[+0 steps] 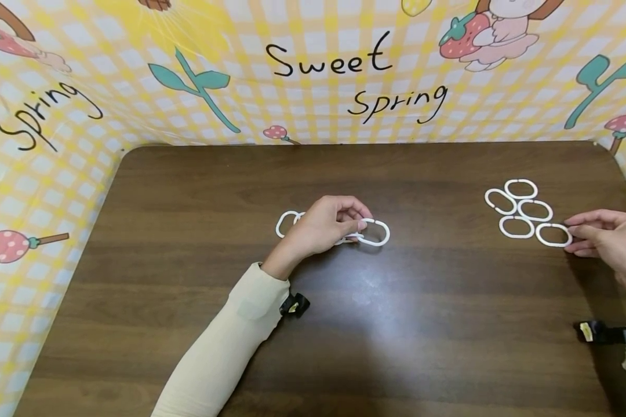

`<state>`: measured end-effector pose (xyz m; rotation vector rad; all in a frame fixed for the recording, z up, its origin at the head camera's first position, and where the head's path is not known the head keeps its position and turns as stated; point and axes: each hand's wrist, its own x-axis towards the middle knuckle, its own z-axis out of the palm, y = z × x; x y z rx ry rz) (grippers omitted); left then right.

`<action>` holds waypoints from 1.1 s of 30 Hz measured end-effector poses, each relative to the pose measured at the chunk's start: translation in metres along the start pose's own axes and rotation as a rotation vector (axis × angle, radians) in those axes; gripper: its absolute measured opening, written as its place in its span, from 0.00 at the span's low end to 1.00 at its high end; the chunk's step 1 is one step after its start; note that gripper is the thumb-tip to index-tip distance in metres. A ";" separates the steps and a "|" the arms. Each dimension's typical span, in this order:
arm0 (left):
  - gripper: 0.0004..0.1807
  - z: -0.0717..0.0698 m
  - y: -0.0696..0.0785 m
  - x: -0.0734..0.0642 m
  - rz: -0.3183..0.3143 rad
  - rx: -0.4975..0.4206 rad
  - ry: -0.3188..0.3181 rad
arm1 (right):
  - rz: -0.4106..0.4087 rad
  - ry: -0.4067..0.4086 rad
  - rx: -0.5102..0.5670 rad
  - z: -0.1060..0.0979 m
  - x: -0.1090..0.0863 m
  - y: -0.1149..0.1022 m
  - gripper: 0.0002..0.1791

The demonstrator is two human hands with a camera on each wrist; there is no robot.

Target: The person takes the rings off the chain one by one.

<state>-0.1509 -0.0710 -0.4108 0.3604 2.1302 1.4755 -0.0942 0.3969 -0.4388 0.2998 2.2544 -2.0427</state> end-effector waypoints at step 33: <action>0.07 0.011 -0.005 -0.011 0.039 0.110 0.139 | -0.255 -0.130 -0.405 0.155 -0.022 -0.060 0.09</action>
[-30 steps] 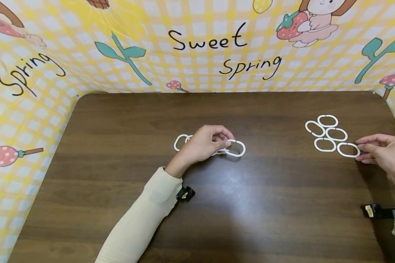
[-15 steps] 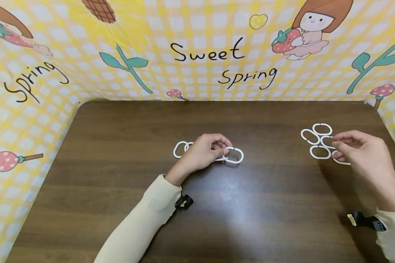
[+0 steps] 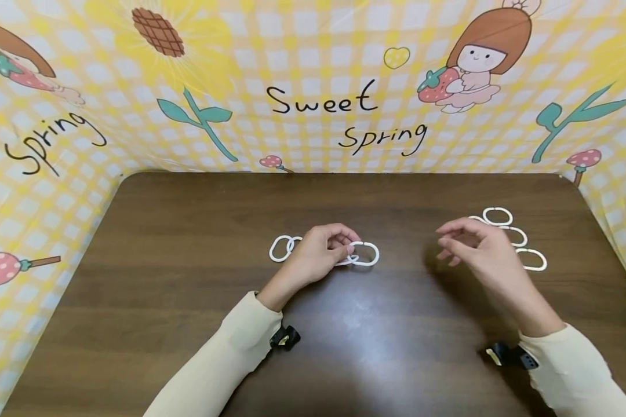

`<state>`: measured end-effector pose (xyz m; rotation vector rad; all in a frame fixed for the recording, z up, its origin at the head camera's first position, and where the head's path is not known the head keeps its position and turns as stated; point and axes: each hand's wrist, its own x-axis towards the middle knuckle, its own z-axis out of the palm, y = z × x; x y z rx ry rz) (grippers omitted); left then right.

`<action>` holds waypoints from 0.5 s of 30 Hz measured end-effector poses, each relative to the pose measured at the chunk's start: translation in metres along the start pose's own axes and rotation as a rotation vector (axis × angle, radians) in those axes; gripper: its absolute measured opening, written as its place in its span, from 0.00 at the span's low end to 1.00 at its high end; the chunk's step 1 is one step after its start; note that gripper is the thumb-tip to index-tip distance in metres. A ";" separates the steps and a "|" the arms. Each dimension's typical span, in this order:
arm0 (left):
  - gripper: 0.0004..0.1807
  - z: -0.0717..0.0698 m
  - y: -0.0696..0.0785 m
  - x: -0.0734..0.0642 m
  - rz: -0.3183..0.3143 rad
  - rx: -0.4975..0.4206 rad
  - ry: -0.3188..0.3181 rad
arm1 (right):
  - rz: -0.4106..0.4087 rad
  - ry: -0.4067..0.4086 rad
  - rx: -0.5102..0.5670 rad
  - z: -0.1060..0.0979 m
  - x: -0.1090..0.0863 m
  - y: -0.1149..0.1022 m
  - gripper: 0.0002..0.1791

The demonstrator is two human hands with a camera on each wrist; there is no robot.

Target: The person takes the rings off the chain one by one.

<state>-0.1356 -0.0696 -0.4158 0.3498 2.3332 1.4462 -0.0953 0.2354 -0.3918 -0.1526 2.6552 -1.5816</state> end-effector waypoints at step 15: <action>0.08 -0.003 0.003 0.000 -0.010 -0.012 0.022 | 0.043 -0.088 0.235 0.048 0.010 -0.011 0.13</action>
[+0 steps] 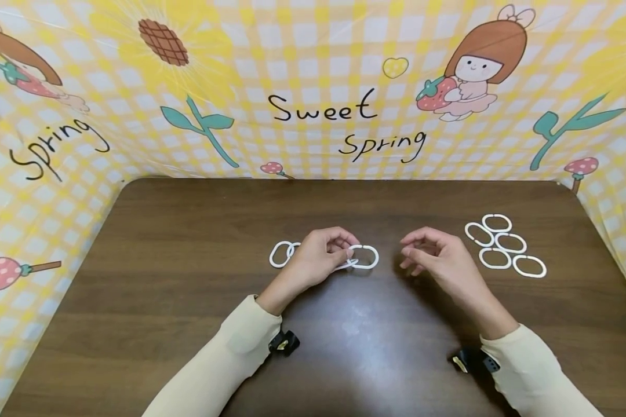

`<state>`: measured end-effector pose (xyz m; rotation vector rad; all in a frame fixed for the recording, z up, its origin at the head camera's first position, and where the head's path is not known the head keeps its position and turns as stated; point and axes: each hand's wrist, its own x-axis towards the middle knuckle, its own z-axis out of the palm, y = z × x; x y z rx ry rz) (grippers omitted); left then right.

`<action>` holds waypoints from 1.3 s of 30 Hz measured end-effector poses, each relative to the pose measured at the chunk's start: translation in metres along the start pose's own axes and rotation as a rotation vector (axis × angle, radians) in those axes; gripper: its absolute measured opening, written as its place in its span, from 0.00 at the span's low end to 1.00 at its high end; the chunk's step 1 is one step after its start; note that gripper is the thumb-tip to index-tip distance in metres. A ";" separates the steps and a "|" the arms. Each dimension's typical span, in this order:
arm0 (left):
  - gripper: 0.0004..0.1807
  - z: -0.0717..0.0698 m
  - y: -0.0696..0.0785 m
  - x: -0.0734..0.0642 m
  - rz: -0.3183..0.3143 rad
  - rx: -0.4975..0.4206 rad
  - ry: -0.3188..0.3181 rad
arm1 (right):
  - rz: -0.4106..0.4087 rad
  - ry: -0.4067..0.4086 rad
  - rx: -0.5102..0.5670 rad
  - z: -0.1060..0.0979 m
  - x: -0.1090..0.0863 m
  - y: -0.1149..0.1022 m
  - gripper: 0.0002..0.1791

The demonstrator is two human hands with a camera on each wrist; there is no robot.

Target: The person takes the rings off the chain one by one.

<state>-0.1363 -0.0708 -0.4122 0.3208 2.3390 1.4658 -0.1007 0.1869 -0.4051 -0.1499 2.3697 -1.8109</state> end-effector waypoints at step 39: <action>0.08 -0.001 0.000 0.000 -0.025 -0.055 0.006 | 0.125 -0.034 0.202 0.047 0.022 0.006 0.12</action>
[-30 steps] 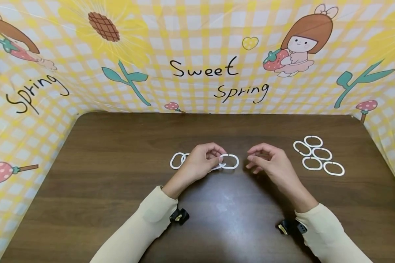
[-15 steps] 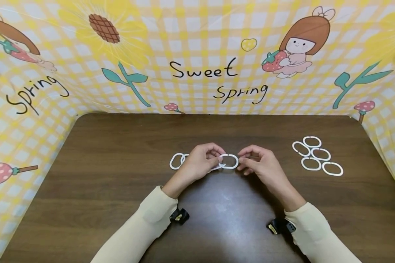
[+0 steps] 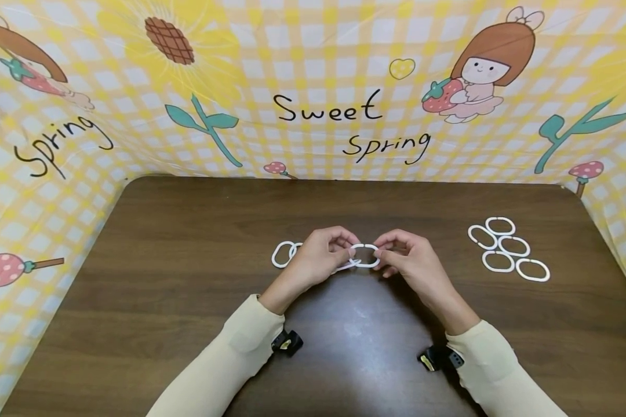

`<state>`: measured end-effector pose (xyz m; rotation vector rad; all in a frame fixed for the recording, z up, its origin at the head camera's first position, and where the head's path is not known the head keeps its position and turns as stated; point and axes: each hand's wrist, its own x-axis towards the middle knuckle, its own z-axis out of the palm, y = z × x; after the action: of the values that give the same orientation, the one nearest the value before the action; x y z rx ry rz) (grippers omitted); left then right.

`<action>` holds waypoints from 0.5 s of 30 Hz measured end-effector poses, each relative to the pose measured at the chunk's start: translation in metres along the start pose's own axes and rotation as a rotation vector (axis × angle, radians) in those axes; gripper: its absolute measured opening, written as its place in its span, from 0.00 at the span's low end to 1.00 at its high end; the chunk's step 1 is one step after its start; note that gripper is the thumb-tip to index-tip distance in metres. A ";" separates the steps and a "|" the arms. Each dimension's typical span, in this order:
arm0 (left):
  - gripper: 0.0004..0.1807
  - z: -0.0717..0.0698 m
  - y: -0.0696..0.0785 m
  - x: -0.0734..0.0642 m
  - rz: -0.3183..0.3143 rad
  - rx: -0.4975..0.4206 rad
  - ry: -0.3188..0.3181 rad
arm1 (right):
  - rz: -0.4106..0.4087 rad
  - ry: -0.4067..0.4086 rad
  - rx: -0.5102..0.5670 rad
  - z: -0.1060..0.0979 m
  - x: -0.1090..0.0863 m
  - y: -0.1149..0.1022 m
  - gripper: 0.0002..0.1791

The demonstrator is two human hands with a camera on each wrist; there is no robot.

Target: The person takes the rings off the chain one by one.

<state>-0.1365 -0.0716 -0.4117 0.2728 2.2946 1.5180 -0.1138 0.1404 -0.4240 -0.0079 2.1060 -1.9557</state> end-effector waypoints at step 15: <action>0.07 -0.005 0.000 -0.004 0.015 0.043 0.012 | -0.019 0.008 -0.026 0.002 0.001 -0.001 0.11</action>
<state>-0.1346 -0.0775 -0.4092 0.2942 2.3416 1.4822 -0.1141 0.1378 -0.4230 -0.0255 2.1441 -1.9412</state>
